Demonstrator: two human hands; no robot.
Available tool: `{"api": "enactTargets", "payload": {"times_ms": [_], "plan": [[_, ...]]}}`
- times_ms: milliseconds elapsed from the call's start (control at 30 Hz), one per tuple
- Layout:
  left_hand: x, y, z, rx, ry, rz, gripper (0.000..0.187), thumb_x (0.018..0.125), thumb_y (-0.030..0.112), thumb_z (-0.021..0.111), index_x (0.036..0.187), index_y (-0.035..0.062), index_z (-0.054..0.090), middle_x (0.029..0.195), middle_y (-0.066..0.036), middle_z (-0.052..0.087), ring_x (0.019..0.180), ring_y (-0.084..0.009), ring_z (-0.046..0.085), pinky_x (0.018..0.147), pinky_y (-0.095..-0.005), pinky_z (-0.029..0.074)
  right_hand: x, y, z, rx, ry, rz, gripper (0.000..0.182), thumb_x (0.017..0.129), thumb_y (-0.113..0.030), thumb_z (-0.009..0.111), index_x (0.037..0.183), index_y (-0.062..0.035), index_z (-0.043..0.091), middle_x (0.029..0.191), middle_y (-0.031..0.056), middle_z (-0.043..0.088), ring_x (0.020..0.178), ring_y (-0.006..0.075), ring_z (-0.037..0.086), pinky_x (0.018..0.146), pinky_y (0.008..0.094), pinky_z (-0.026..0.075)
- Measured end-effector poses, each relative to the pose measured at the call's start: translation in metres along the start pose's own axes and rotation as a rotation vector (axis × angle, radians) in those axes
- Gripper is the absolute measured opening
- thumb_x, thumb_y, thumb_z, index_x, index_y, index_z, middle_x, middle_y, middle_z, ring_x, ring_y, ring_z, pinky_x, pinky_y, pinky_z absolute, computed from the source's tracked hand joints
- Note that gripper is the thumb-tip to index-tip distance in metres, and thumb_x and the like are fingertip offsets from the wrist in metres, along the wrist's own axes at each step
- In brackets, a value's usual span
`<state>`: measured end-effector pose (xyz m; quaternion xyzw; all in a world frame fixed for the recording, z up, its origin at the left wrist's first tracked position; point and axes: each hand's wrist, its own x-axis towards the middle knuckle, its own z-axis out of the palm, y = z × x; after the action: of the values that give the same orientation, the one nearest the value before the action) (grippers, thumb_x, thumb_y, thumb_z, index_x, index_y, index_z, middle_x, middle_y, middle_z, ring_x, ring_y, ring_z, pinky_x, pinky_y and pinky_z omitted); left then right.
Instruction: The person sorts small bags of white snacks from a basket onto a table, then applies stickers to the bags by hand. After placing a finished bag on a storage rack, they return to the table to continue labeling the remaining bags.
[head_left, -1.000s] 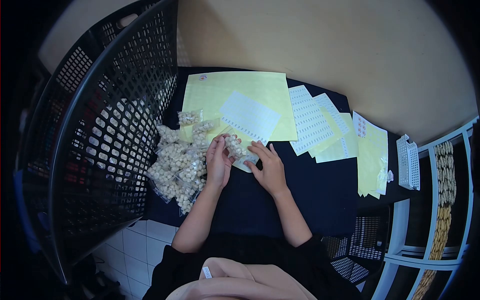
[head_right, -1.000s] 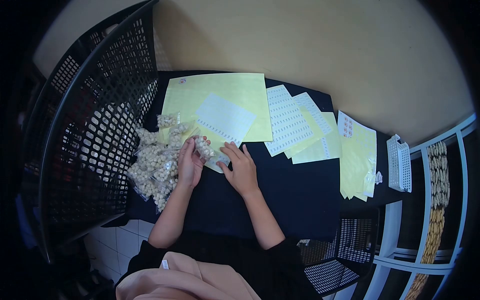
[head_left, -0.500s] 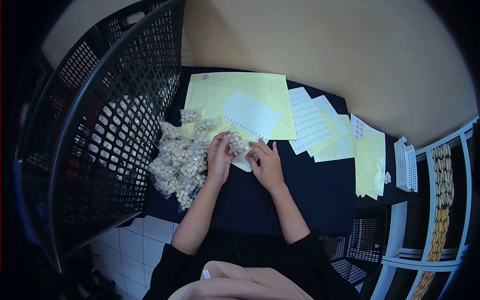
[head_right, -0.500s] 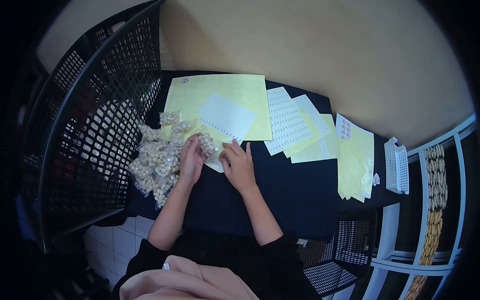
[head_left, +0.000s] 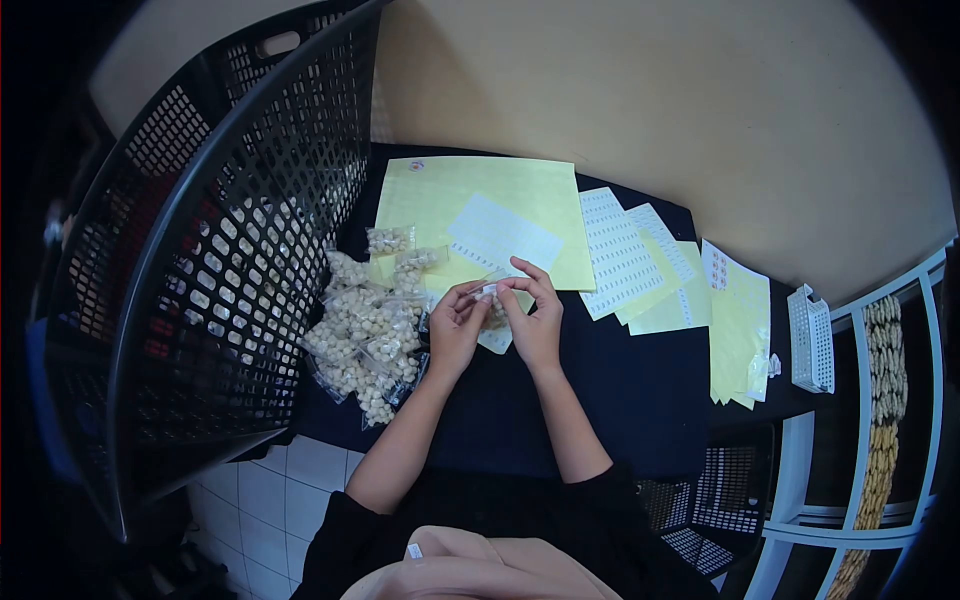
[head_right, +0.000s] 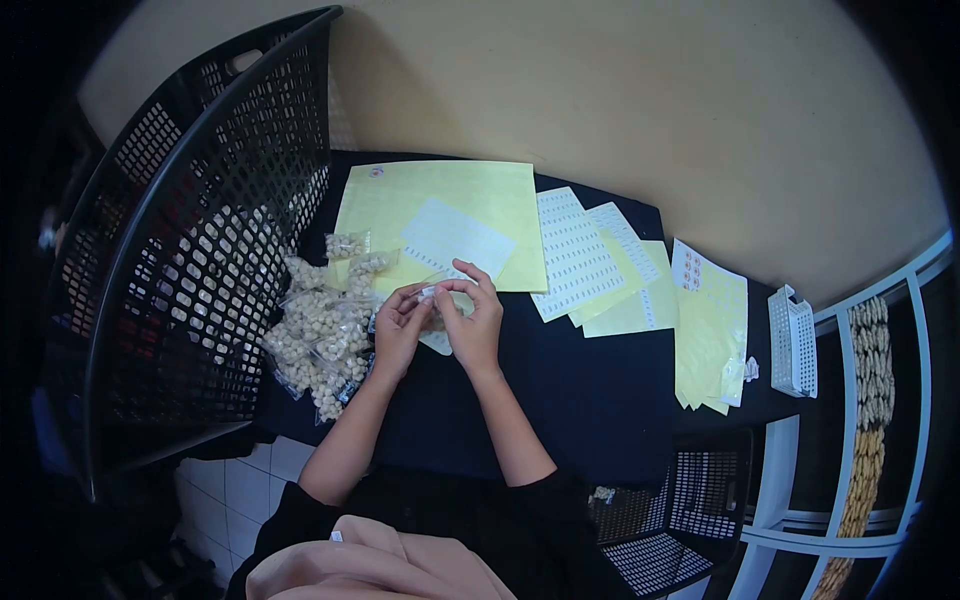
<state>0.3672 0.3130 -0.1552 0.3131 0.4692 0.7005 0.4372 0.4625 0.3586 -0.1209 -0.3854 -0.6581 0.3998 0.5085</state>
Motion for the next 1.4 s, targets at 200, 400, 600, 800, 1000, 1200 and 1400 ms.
{"api": "enactTargets", "payload": {"times_ms": [200,400,600,800,1000,1200,1400], "plan": [[-0.003,0.007,-0.003,0.032,0.009,-0.012,0.021,0.087,0.01,0.046,0.101,-0.0026,0.053,0.089,-0.004,0.059,0.075,-0.0042,0.053,0.063,-0.0163,0.042,-0.001,0.002,-0.002,-0.034,-0.017,0.014,0.009,0.069,-0.009,0.062,0.074,-0.0014,0.062,0.105,0.0134,0.054,0.099,0.026,0.051,0.087,0.0346,0.037],[-0.005,0.009,0.002,0.048,0.017,-0.007,0.022,0.088,0.012,0.044,0.101,-0.0024,0.054,0.087,-0.003,0.059,0.072,-0.0037,0.052,0.062,-0.0167,0.042,-0.002,0.003,-0.004,-0.158,0.005,-0.057,0.012,0.067,-0.009,0.065,0.076,-0.0014,0.063,0.105,0.0124,0.055,0.1,0.0228,0.052,0.086,0.0325,0.037],[-0.004,0.004,0.003,0.039,-0.031,0.031,0.021,0.085,0.009,0.048,0.103,-0.0017,0.052,0.096,-0.008,0.058,0.083,-0.0097,0.056,0.07,-0.0219,0.046,-0.003,0.002,-0.005,-0.15,0.03,-0.078,0.011,0.067,-0.009,0.067,0.075,-0.002,0.062,0.102,0.0129,0.055,0.096,0.0201,0.053,0.082,0.0314,0.04],[-0.004,0.007,0.002,0.042,-0.037,0.023,0.022,0.081,0.003,0.052,0.102,-0.0044,0.05,0.095,-0.011,0.059,0.087,-0.0116,0.055,0.075,-0.0217,0.045,-0.006,0.016,0.0,0.263,-0.006,0.075,0.029,0.068,-0.005,0.066,0.094,-0.0002,0.054,0.094,0.0111,0.058,0.081,0.0133,0.056,0.071,0.0256,0.044],[-0.007,0.012,0.005,0.083,-0.023,0.096,0.024,0.08,0.001,0.052,0.104,-0.0022,0.048,0.094,-0.012,0.059,0.086,-0.0116,0.056,0.074,-0.022,0.046,-0.008,0.007,-0.003,0.221,-0.047,0.064,0.043,0.069,0.0,0.063,0.108,0.0005,0.043,0.082,0.0101,0.061,0.076,0.0121,0.058,0.07,0.0243,0.047],[-0.009,0.013,0.006,0.113,-0.016,0.037,0.026,0.079,0.001,0.054,0.104,-0.0019,0.047,0.093,-0.011,0.06,0.084,-0.0114,0.057,0.074,-0.022,0.046,-0.009,-0.005,-0.005,0.206,-0.01,0.157,0.042,0.069,0.002,0.061,0.107,0.002,0.043,0.077,0.0093,0.061,0.073,0.0115,0.059,0.064,0.0236,0.049],[-0.013,0.013,0.011,0.038,-0.149,0.096,0.029,0.078,0.002,0.054,0.106,0.0,0.047,0.106,-0.014,0.054,0.096,-0.0153,0.053,0.078,-0.0256,0.045,-0.013,-0.009,-0.033,0.144,0.008,0.016,0.033,0.069,0.002,0.062,0.099,0.0035,0.049,0.073,0.0075,0.061,0.074,0.012,0.059,0.07,0.0258,0.048]]}}
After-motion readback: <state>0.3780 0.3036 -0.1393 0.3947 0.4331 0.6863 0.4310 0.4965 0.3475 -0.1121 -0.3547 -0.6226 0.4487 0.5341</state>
